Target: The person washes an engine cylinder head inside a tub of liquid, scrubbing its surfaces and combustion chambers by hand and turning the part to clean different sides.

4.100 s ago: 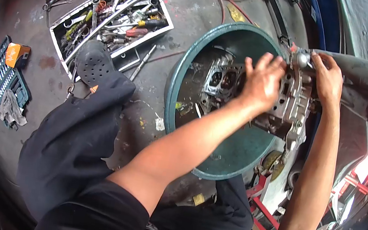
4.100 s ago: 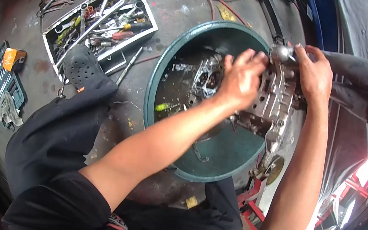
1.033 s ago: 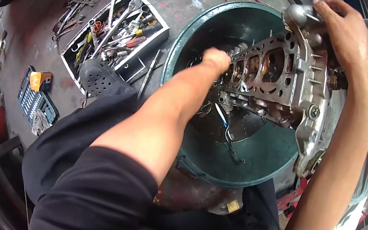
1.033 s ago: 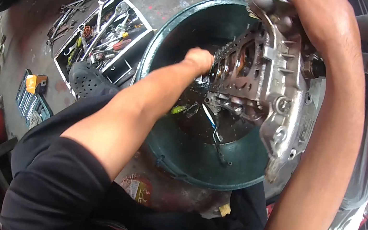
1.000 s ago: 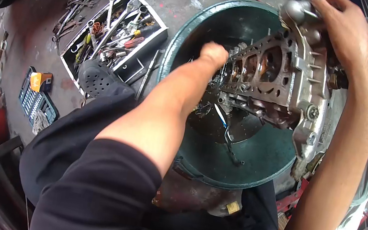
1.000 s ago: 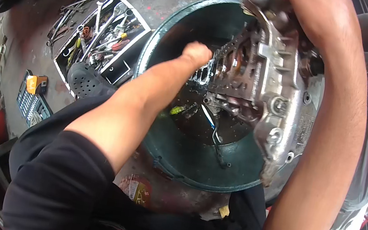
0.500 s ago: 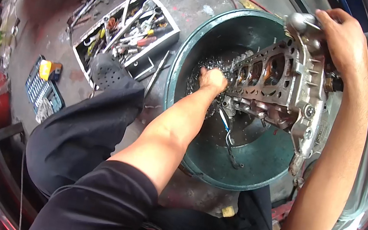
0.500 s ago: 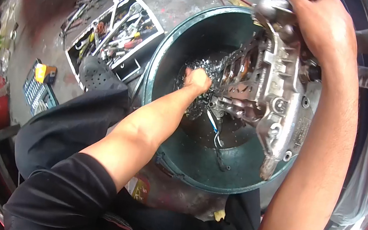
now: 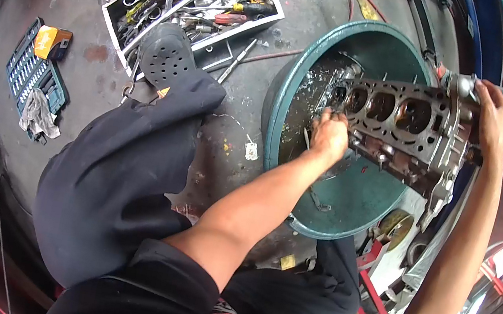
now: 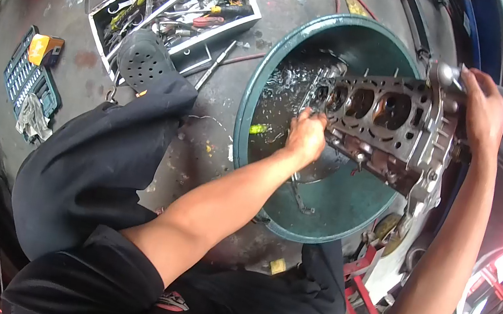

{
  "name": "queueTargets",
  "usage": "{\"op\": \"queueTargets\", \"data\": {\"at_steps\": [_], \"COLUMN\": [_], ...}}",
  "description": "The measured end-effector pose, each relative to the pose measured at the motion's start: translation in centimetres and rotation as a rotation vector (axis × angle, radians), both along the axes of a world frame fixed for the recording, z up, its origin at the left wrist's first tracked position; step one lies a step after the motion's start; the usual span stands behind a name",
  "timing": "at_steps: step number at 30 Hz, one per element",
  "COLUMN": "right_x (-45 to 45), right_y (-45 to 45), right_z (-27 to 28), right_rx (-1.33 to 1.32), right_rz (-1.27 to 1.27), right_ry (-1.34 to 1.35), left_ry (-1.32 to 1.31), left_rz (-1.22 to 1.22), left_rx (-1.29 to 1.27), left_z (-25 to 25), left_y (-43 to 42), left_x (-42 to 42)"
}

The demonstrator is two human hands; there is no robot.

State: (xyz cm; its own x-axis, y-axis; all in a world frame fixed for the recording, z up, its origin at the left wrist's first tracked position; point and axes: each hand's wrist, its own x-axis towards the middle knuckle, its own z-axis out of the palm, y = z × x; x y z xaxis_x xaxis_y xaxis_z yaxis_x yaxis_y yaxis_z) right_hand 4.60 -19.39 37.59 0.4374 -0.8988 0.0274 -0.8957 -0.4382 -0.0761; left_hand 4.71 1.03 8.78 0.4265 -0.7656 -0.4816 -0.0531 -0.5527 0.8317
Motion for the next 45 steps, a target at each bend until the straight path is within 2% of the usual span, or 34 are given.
{"op": "queueTargets", "data": {"at_steps": [1, 3, 4, 5, 7, 8, 9, 11, 12, 13, 14, 15, 18, 19, 20, 21, 23, 24, 25, 27, 29, 32, 33, 35, 36, 39, 40, 41, 43, 44, 45], "right_x": [-0.1, -0.4, -0.5, -0.2, 0.1, 0.3, 0.4, 0.0, -0.4, -0.7, -0.3, 0.8, 0.7, 0.7, 0.6, 0.5, -0.2, -0.1, 0.2, -0.2, -0.8, 0.0, -0.1, 0.1, 0.1, -0.1, -0.2, -0.3, 0.1, 0.5, 0.7], "right_y": [-0.2, -0.5, -0.2, -0.1, 1.0, 0.9, 0.7, 0.4, 0.3, 0.2, 0.0, 1.4, 0.8, 0.8, 0.8, 0.8, 0.0, 0.0, -0.2, -0.3, -0.5, 0.2, 0.3, 0.5, 0.1, -0.5, -0.5, -0.4, 0.6, 0.9, 0.7], "right_z": [-0.2, -0.5, -0.4, -0.2, 0.3, 0.2, 0.0, -0.2, -0.4, -0.3, 0.1, 0.2, -0.1, 0.0, 0.1, 0.2, -0.2, -0.1, -0.1, -0.1, -0.2, 0.0, 0.0, 0.2, 0.0, -0.2, -0.2, 0.0, 0.1, 0.2, 0.1], "right_rx": [-0.023, -0.007, 0.023, 0.047, -0.003, 0.004, 0.005, -0.024, -0.02, -0.022, -0.038, -0.058, -0.028, -0.005, -0.021, -0.025, -0.117, -0.108, -0.108, -0.067, -0.057, -0.06, -0.054, -0.04, -0.06, -0.05, -0.037, -0.003, -0.055, -0.071, -0.067], "right_rz": [0.025, 0.013, -0.015, -0.03, -0.018, -0.022, -0.034, 0.02, -0.001, 0.019, 0.059, -0.005, -0.008, -0.008, -0.017, -0.004, 0.021, 0.035, 0.041, 0.016, 0.024, 0.019, 0.015, 0.004, 0.018, 0.029, 0.018, 0.012, 0.038, 0.025, 0.045], "right_ry": [0.015, -0.001, -0.016, -0.033, 0.013, 0.013, -0.001, -0.014, 0.0, 0.032, 0.048, 0.061, 0.02, 0.008, 0.04, 0.063, 0.06, 0.067, 0.058, 0.044, 0.05, 0.05, 0.052, 0.059, 0.047, 0.04, 0.021, 0.022, 0.042, 0.061, 0.055], "left_ry": [-0.179, -0.219, -0.423, -0.303, -0.103, -0.177, -0.223, -0.349, -0.504, -0.426, -0.337, -0.257, -0.214, -0.309, -0.401, -0.405, -0.339, -0.174, -0.299, -0.391, -0.32, -0.439, -0.5, -0.259, -0.147, -0.343, -0.299, -0.369, -0.23, -0.182, -0.209], "left_rz": [-0.142, 0.13, 0.225, 0.062, -0.213, -0.111, 0.099, 0.116, 0.166, 0.031, 0.005, -0.016, 0.073, -0.01, 0.046, -0.106, -0.135, -0.017, -0.058, 0.026, 0.1, 0.036, -0.018, -0.149, -0.143, 0.064, 0.093, 0.155, 0.025, -0.067, -0.015], "left_rx": [-0.161, -0.414, -0.416, -0.281, -0.054, -0.099, -0.261, -0.487, -0.467, -0.277, -0.216, -0.158, -0.4, -0.47, -0.491, -0.265, -0.096, -0.129, -0.248, -0.575, -0.627, -0.611, -0.47, -0.103, -0.117, -0.5, -0.516, -0.548, -0.193, -0.157, -0.235], "left_z": [0.3, 1.5, 0.9, -0.5, 1.2, 3.7, 2.7, 5.5, 5.0, 2.7, 1.8, 1.5, 4.3, 6.9, 6.1, 3.6, 0.9, 2.8, 1.6, 4.0, 6.7, 5.8, 4.3, 0.9, 0.8, 6.1, 6.9, 5.2, 3.0, 2.7, 2.7], "left_y": [0.1, 0.8, 0.7, 0.2, -0.3, 0.3, -0.3, 1.1, 1.2, 0.5, 0.4, 0.1, 0.2, 1.7, 1.6, 0.2, -0.3, 0.4, 0.0, 0.7, 1.1, 1.9, 1.8, 0.6, 0.1, 1.6, 2.1, 1.9, 0.7, 0.0, 0.1], "left_x": [-0.4, -3.0, -3.1, -2.0, 1.5, 1.2, -1.7, -1.6, -1.9, -1.8, -1.3, -0.2, -2.3, -1.0, -1.1, -1.2, -0.4, 0.7, 0.0, -0.7, -1.6, -1.5, -1.8, -1.2, -1.0, -2.6, -2.7, -3.0, -1.6, -1.0, -1.9]}}
